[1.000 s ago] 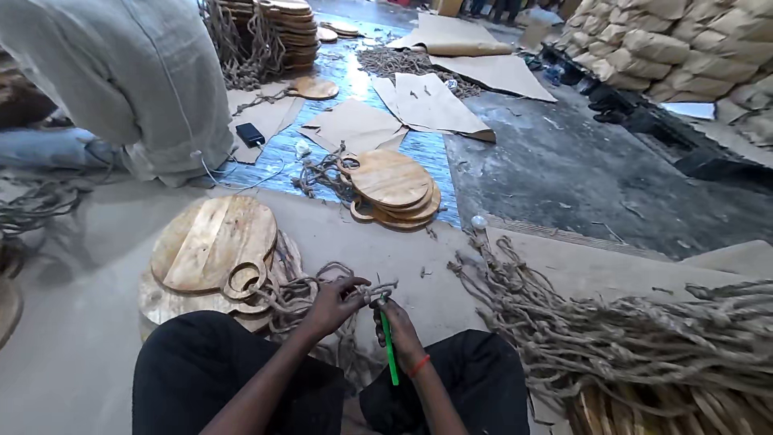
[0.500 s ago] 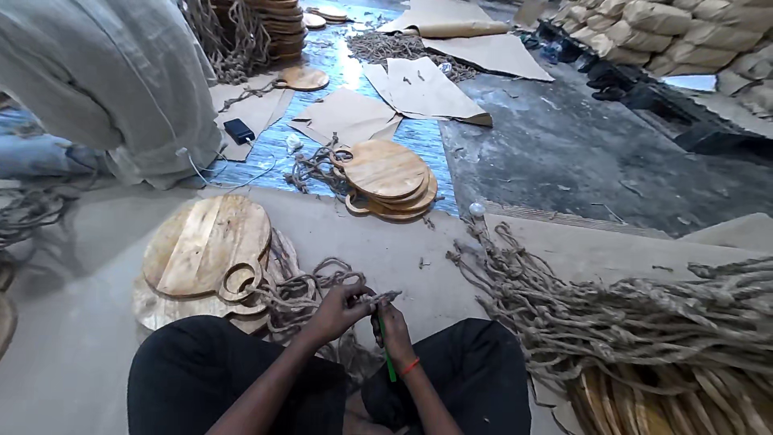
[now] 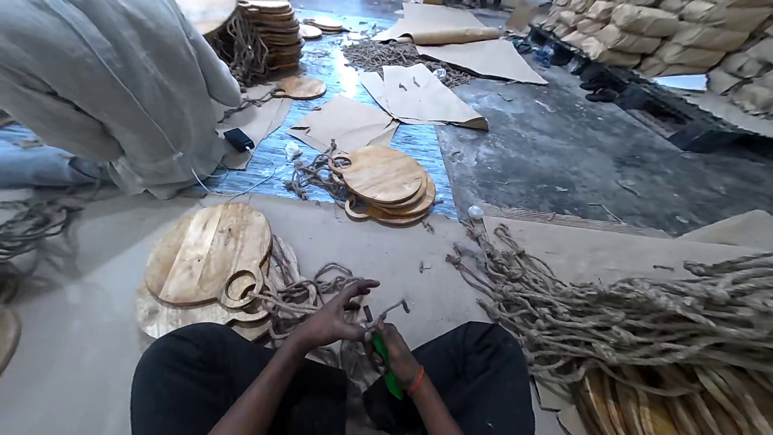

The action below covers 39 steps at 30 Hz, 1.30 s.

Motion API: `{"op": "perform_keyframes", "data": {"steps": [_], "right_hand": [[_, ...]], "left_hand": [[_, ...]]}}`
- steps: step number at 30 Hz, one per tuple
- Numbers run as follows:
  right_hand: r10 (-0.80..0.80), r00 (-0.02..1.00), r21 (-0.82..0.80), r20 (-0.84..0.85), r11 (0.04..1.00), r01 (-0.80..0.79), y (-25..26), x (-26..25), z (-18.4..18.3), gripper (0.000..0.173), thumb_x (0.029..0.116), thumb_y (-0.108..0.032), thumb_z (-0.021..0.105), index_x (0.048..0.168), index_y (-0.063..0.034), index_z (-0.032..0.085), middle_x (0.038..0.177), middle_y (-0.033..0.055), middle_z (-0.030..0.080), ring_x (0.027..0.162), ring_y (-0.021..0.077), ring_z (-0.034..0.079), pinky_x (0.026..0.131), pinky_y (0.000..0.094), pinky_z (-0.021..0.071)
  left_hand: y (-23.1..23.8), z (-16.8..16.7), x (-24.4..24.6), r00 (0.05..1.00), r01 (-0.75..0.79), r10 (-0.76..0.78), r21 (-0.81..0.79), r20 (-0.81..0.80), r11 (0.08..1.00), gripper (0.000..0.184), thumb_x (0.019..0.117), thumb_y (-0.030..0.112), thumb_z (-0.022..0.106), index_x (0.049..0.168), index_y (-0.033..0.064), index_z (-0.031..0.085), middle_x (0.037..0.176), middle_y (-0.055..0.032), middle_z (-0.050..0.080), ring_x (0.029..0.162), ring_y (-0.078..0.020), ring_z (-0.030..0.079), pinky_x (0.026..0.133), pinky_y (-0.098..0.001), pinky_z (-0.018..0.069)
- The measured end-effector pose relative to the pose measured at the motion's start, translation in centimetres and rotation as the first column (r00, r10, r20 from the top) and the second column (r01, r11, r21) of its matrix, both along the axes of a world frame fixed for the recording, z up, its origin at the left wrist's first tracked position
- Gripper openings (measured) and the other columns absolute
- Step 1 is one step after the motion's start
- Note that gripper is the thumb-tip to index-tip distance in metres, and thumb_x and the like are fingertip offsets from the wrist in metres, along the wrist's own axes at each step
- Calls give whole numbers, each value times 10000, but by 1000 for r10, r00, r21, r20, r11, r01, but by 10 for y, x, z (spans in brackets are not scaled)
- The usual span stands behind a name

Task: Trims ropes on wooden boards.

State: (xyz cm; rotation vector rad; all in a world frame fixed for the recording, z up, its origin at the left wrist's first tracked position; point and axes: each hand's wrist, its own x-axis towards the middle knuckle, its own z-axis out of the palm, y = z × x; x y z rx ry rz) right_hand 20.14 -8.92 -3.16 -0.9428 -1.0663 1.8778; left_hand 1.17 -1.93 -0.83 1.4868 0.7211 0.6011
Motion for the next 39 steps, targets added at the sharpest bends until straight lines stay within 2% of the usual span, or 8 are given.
{"op": "perform_keyframes", "data": {"steps": [5,9,11,14,24,29,34,39], "right_hand": [[68,997,-29,-30,997,-69,-6,-5,9,473,959,-645,494,762,-232,612,582,-144,566,434,-43,464,417,136,397],[5,997,-69,-77,998,-11,-8,-4,1,548,927,-750,498,803,-223,587,582,-133,530,436,-29,454,418,149,402],[-48,994,-110,-98,993,37,-5,-3,-2,528,999,-646,376,814,-193,575,565,-119,506,422,-16,441,410,159,400],[-141,977,-172,-160,979,113,-3,-6,-2,563,1056,-540,229,808,-159,561,557,-95,492,406,-7,430,394,153,391],[-108,994,-256,-11,961,101,-1,-14,14,226,986,-175,408,1094,-40,552,778,5,644,657,98,644,615,253,567],[-180,982,-469,64,863,188,1,-26,17,366,1116,-233,305,864,-93,530,557,-59,417,416,28,396,398,171,368],[-332,943,-578,-22,774,259,-5,-52,22,389,1117,-286,277,801,-142,451,522,-70,352,373,27,325,362,173,314],[-400,915,-550,-54,777,307,-17,-75,32,390,1118,-225,296,758,-145,423,503,-72,335,370,18,304,364,162,279]], "left_hand": [[-2,9,-1,953,280,-280,21,119,960,654,812,250,726,1408,22,586,1681,-152,228,1396,-168,435,1055,-317,438],[0,5,-2,967,238,-240,33,88,971,447,881,279,714,1178,-52,669,1529,-168,504,1507,-257,351,1248,-415,270],[-2,10,0,992,129,-129,6,1,992,402,919,222,688,1215,-48,662,1262,-77,673,1224,-103,587,1091,-313,453],[-4,13,8,998,58,-58,-14,-13,998,238,984,154,622,1139,-23,656,996,-11,684,868,-19,641,840,-233,552],[-1,-3,9,989,-119,115,-42,-90,992,263,1058,206,541,1136,-5,678,845,-8,674,703,-37,619,711,-235,548],[-9,-1,23,929,-189,183,12,-321,982,414,1117,262,307,1213,-12,603,919,-101,614,767,-168,592,731,-362,515],[-9,-7,30,836,-364,369,93,-406,927,603,1126,378,231,852,6,619,719,-93,546,695,-233,572,716,-458,499],[-1,-15,19,796,-331,435,299,-421,895,586,1086,292,252,896,-60,680,754,-179,623,776,-326,635,793,-527,510]]}}
